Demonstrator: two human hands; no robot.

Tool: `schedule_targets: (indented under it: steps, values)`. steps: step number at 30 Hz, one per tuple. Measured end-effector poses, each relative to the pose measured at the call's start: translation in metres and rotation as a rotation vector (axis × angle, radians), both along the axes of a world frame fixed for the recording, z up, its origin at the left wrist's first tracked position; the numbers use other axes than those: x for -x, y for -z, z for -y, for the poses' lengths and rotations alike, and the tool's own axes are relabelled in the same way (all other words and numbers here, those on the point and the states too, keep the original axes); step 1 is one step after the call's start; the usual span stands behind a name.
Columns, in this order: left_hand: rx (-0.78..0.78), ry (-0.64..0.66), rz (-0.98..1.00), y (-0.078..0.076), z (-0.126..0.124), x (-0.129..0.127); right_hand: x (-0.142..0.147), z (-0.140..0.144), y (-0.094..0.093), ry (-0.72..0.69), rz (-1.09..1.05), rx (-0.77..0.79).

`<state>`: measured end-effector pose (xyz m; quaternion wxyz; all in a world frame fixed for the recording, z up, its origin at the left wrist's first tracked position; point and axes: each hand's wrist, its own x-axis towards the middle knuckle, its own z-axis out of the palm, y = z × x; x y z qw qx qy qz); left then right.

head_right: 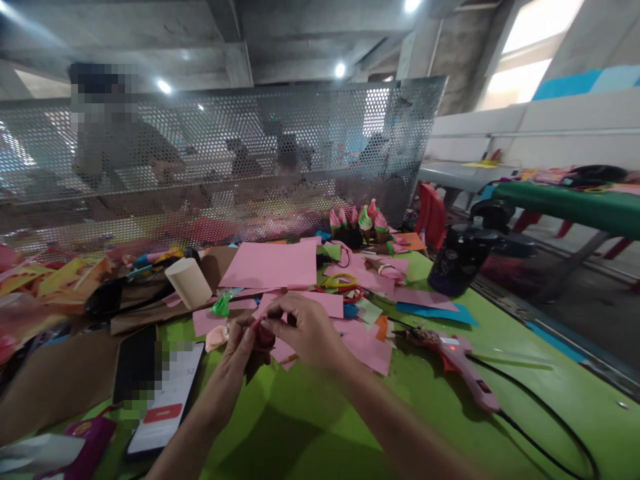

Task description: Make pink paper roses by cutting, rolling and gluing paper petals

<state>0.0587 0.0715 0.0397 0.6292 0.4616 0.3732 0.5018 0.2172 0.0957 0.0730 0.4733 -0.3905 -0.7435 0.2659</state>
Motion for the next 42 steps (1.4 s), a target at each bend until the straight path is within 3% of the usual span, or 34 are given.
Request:
schedule_targets:
  steps: [5,13,22,35,38,42]
  values:
    - [0.029,-0.035,0.04,-0.004,0.003,-0.001,-0.002,0.003,-0.002,0.028,-0.032,0.081]
    - [0.087,-0.065,0.088,-0.012,0.003,-0.001,-0.005,0.001,0.007,0.013,0.017,0.056]
    - [0.077,-0.043,0.07,0.002,-0.001,0.0,-0.007,0.0,0.01,0.012,0.03,0.096]
    - [-0.199,0.061,-0.171,0.01,-0.003,0.0,0.0,0.017,0.009,0.153,0.016,0.075]
    - [-0.272,0.071,-0.258,0.017,-0.005,-0.003,-0.002,0.014,0.011,0.11,-0.093,0.169]
    - [-0.335,0.053,-0.231,0.024,-0.008,-0.004,-0.003,0.013,0.013,0.023,-0.276,0.381]
